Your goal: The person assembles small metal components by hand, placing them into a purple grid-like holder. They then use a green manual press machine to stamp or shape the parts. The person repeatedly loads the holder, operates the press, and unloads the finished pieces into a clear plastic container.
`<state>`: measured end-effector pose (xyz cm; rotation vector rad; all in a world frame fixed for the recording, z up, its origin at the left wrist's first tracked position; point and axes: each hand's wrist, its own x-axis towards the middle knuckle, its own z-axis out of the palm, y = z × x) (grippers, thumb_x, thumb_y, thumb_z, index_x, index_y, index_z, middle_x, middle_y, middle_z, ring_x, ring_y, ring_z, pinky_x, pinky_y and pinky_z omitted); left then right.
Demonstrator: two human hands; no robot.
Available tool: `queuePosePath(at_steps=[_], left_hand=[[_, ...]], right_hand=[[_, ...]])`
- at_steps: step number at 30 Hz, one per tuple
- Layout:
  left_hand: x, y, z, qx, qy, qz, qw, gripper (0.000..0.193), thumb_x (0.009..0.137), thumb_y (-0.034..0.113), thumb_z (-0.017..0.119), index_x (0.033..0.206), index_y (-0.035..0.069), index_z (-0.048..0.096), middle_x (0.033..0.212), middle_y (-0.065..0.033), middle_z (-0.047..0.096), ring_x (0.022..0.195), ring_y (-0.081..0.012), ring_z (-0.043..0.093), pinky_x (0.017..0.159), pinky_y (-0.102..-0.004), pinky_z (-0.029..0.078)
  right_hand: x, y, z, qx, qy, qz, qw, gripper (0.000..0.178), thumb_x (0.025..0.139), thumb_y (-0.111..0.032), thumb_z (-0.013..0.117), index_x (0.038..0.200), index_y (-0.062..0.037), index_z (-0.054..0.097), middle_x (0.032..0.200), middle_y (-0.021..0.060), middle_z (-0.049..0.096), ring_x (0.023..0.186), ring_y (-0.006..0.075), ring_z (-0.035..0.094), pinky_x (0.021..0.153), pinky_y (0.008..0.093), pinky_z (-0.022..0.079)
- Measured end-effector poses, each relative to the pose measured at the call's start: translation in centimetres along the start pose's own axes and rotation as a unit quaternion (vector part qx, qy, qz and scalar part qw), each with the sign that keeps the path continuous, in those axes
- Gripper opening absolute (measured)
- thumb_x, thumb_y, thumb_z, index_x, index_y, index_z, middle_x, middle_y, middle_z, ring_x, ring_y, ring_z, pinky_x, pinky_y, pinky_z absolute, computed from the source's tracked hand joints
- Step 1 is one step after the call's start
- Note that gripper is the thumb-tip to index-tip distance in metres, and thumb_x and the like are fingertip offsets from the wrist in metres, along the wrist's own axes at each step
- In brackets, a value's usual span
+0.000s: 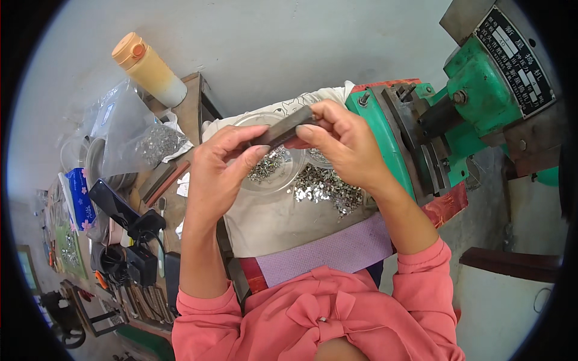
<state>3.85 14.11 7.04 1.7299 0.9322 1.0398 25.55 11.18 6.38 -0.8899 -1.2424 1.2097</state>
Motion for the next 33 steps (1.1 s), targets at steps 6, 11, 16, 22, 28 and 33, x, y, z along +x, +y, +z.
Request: queuePosePath(at_steps=[6,11,16,22,28,33], left_hand=[[-0.6,-0.8,-0.9,0.159,0.082,-0.013,0.984,0.024,0.093,0.002,0.069,0.116,-0.004,0.070,0.106,-0.0068,0.068,0.096,-0.0134,0.066,0.089,-0.0262,0.052],[-4.7,0.4,0.2,-0.105,0.002,-0.133,0.985,0.029,0.100,0.006,0.061,0.126,-0.006,0.060,0.104,-0.0097,0.069,0.089,-0.0142,0.067,0.078,-0.0277,0.053],[-10.7,0.1,2.9,-0.227,-0.205,-0.373,0.876,0.028,0.104,0.013,0.054,0.123,-0.007,0.063,0.094,-0.0112,0.071,0.075,-0.0137,0.064,0.068,-0.0277,0.053],[-13.7,-2.4,6.0,-0.100,-0.298,-0.421,0.851,0.027,0.107,0.019,0.053,0.112,-0.005,0.064,0.088,-0.0077,0.070,0.070,-0.0093,0.062,0.064,-0.0283,0.053],[-13.8,-1.0,5.5,0.159,-0.225,-0.228,0.934,0.022,0.094,0.014,0.071,0.105,-0.002,0.062,0.091,-0.0133,0.068,0.067,-0.0194,0.066,0.060,-0.0327,0.053],[-12.7,-1.2,4.3,0.281,-0.198,-0.109,0.933,0.040,0.083,0.007,0.077,0.118,0.000,0.059,0.120,-0.0169,0.063,0.090,-0.0305,0.068,0.076,-0.0383,0.054]], right_hand=[[-2.5,-0.8,-0.5,-0.181,0.051,0.006,0.982,0.019,0.094,-0.010,0.070,0.104,0.0046,0.064,0.088,0.0109,0.074,0.081,0.0090,0.070,0.070,0.0258,0.054],[-11.6,-2.8,-2.7,-0.185,0.078,0.120,0.972,0.014,0.093,-0.006,0.070,0.101,0.0040,0.064,0.087,0.0099,0.073,0.080,0.0112,0.072,0.069,0.0251,0.055],[-21.1,0.8,-3.5,-0.050,0.231,0.195,0.952,0.010,0.094,-0.004,0.069,0.099,0.0031,0.064,0.079,0.0043,0.069,0.072,0.0113,0.069,0.066,0.0241,0.055],[-22.7,3.2,-4.0,-0.358,0.318,0.224,0.849,0.018,0.088,-0.009,0.078,0.097,-0.0012,0.065,0.065,0.0023,0.063,0.059,0.0083,0.061,0.053,0.0241,0.046],[-21.8,2.2,-2.6,-0.534,0.275,0.138,0.787,0.020,0.083,-0.012,0.082,0.096,-0.0047,0.069,0.065,0.0059,0.061,0.053,0.0179,0.059,0.052,0.0311,0.046],[-17.4,2.3,-0.7,-0.538,0.114,-0.024,0.835,0.030,0.079,-0.010,0.082,0.107,-0.0071,0.070,0.089,0.0088,0.066,0.074,0.0256,0.063,0.064,0.0366,0.050]])
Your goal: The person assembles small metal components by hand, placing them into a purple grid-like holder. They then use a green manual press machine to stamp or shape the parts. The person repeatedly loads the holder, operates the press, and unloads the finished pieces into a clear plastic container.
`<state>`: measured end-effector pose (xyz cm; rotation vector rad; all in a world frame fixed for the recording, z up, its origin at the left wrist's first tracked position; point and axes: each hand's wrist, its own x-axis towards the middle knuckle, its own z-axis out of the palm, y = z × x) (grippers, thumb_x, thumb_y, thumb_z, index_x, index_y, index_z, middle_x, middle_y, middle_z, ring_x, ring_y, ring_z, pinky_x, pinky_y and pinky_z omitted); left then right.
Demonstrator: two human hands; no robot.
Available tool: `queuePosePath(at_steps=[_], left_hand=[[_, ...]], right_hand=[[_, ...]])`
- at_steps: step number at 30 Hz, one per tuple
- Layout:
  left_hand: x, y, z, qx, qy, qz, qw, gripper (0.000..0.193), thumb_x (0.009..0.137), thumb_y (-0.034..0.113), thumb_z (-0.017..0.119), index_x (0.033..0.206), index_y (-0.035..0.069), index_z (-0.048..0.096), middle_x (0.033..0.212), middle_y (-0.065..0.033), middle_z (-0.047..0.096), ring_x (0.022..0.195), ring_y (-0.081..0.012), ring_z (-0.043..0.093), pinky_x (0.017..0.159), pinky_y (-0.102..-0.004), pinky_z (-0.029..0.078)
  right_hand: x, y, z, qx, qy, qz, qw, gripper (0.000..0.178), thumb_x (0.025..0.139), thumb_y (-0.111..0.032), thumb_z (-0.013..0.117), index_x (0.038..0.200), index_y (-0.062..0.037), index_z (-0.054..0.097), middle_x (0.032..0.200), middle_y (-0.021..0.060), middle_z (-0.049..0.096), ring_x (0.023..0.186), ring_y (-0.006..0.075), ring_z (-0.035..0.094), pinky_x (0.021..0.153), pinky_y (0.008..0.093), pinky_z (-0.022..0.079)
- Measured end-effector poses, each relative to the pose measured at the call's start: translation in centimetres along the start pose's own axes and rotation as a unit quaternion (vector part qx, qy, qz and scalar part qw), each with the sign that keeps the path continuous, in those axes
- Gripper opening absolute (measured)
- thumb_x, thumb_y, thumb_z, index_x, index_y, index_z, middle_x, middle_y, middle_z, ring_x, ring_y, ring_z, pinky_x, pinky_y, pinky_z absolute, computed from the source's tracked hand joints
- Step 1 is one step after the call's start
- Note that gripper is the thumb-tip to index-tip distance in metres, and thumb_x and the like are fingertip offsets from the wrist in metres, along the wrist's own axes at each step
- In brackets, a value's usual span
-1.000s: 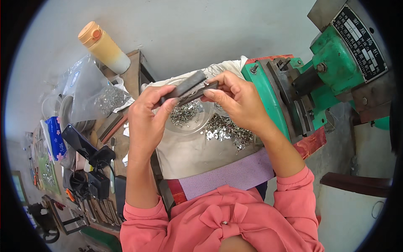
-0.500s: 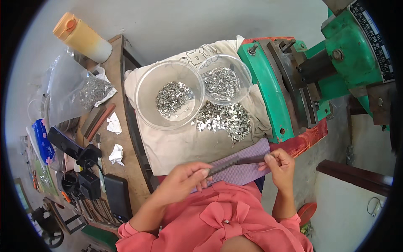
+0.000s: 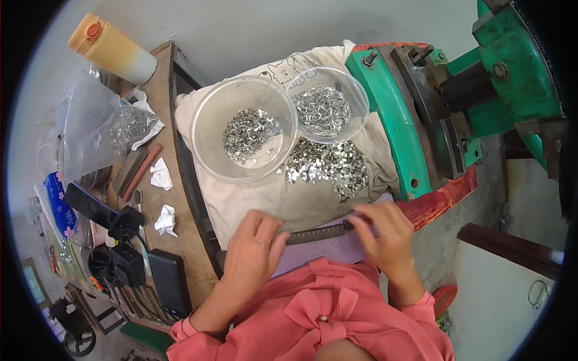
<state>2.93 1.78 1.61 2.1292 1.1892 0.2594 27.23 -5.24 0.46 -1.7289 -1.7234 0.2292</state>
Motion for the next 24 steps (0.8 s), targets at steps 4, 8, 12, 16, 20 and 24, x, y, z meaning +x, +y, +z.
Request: queuePosePath(at_steps=[4,8,12,16,20,24], left_hand=[[3.2,-0.5,0.6,0.076,0.098,0.093,0.988,0.052,0.080,0.004,0.075,0.129,0.002,0.057,0.137,-0.0184,0.055,0.119,-0.0380,0.056,0.098,-0.0452,0.047],[3.7,-1.2,1.5,0.071,0.077,0.099,0.990,0.052,0.079,0.001,0.073,0.130,0.002,0.058,0.142,-0.0178,0.054,0.130,-0.0407,0.051,0.104,-0.0477,0.043],[2.0,-2.1,1.8,0.037,0.086,0.100,0.991,0.042,0.079,-0.003,0.071,0.119,0.002,0.064,0.135,-0.0164,0.059,0.130,-0.0393,0.054,0.104,-0.0463,0.045],[2.2,-2.2,1.4,0.006,0.113,0.072,0.991,0.031,0.078,-0.004,0.072,0.109,0.002,0.067,0.125,-0.0140,0.064,0.117,-0.0360,0.060,0.096,-0.0434,0.048],[3.3,-1.7,1.4,0.019,0.124,0.067,0.990,0.027,0.077,-0.001,0.075,0.102,0.003,0.067,0.115,-0.0124,0.064,0.103,-0.0341,0.061,0.087,-0.0422,0.050],[3.9,-1.5,1.7,0.066,0.123,0.084,0.987,0.022,0.078,0.004,0.075,0.098,0.004,0.067,0.109,-0.0103,0.062,0.098,-0.0317,0.059,0.083,-0.0418,0.049]], right_hand=[[4.3,-1.2,3.4,-0.034,-0.099,-0.060,0.993,0.045,0.077,-0.016,0.081,0.119,-0.0100,0.068,0.131,0.0138,0.056,0.116,0.0338,0.053,0.093,0.0438,0.047],[5.2,-1.2,4.9,-0.069,-0.127,-0.099,0.985,0.047,0.078,-0.021,0.080,0.123,-0.0137,0.067,0.141,0.0129,0.050,0.131,0.0364,0.043,0.108,0.0504,0.038],[3.8,-0.4,3.3,-0.040,-0.124,-0.081,0.988,0.035,0.077,-0.018,0.081,0.111,-0.0145,0.073,0.137,0.0108,0.054,0.130,0.0360,0.045,0.108,0.0502,0.037],[3.2,0.5,2.3,0.002,-0.084,-0.049,0.995,0.025,0.076,-0.012,0.081,0.100,-0.0122,0.075,0.125,0.0099,0.060,0.122,0.0355,0.051,0.102,0.0475,0.041],[3.9,0.4,2.7,0.025,-0.065,-0.069,0.995,0.021,0.076,-0.008,0.080,0.096,-0.0101,0.073,0.112,0.0075,0.062,0.108,0.0322,0.055,0.092,0.0433,0.044],[4.7,-0.1,4.0,0.037,-0.065,-0.092,0.993,0.016,0.076,-0.009,0.079,0.089,-0.0091,0.070,0.102,0.0049,0.060,0.098,0.0285,0.055,0.084,0.0412,0.044]])
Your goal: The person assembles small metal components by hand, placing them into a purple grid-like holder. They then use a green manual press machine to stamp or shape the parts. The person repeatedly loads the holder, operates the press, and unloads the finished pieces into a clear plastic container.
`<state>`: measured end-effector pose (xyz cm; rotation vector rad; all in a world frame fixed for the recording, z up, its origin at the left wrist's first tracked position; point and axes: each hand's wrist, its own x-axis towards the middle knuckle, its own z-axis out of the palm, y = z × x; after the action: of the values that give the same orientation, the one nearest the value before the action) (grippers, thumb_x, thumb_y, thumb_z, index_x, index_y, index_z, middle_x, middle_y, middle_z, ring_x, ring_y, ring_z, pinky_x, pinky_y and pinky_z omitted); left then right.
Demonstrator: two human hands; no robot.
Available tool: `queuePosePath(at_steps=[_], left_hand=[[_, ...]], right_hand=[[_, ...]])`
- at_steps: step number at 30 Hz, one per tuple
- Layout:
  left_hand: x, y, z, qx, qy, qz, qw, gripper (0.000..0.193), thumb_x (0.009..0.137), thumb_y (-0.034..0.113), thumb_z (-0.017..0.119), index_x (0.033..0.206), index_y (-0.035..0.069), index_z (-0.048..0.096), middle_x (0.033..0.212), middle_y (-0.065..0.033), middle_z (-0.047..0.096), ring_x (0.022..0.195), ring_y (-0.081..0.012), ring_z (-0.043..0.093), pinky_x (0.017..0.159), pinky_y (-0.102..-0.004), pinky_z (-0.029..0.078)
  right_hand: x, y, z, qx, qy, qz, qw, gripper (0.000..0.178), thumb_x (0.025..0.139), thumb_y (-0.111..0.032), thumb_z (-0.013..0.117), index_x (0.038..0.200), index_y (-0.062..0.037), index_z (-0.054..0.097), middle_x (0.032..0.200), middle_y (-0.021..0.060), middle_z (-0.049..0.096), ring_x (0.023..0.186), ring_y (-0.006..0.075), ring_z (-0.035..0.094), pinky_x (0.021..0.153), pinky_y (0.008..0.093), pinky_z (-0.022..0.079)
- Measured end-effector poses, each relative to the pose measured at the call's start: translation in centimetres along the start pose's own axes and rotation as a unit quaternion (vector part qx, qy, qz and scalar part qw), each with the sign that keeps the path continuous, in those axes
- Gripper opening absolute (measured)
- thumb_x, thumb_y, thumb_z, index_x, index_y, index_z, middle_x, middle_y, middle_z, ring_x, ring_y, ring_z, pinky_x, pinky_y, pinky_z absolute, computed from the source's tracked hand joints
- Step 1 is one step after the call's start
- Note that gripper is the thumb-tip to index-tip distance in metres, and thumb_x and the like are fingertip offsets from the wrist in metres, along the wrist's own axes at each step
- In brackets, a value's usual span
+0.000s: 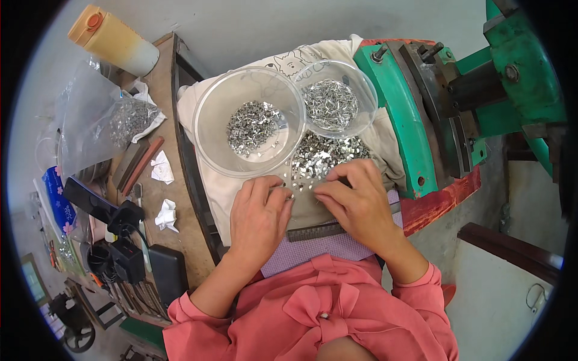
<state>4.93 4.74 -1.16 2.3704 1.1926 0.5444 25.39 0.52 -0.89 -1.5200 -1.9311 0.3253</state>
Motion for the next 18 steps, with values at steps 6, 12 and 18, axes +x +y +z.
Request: queuePosePath(at_steps=[6,12,18], left_hand=[[-0.6,-0.3,-0.3,-0.036,0.012,-0.017,0.999,0.024,0.075,0.003,0.077,0.096,0.004,0.067,0.110,-0.0103,0.062,0.098,-0.0315,0.059,0.083,-0.0418,0.049],[-1.4,-0.5,-0.7,-0.057,0.019,-0.058,0.997,0.027,0.073,0.002,0.080,0.096,0.004,0.066,0.110,-0.0112,0.064,0.101,-0.0320,0.060,0.084,-0.0403,0.049],[-0.7,-0.4,-0.2,-0.024,0.026,-0.038,0.999,0.026,0.072,0.003,0.080,0.094,0.005,0.066,0.106,-0.0104,0.064,0.096,-0.0319,0.059,0.080,-0.0408,0.049]], right_hand=[[1.4,-0.3,1.7,-0.041,-0.016,-0.029,0.999,0.017,0.072,-0.013,0.080,0.084,-0.0082,0.068,0.095,0.0040,0.056,0.095,0.0266,0.055,0.083,0.0411,0.045],[1.4,-0.3,1.7,-0.057,-0.003,-0.039,0.998,0.018,0.070,-0.011,0.080,0.083,-0.0075,0.067,0.095,0.0043,0.057,0.096,0.0269,0.055,0.085,0.0416,0.045],[-1.0,-1.5,0.1,0.030,-0.038,-0.050,0.998,0.018,0.072,-0.011,0.079,0.085,-0.0078,0.067,0.097,0.0054,0.059,0.095,0.0284,0.056,0.085,0.0428,0.045]])
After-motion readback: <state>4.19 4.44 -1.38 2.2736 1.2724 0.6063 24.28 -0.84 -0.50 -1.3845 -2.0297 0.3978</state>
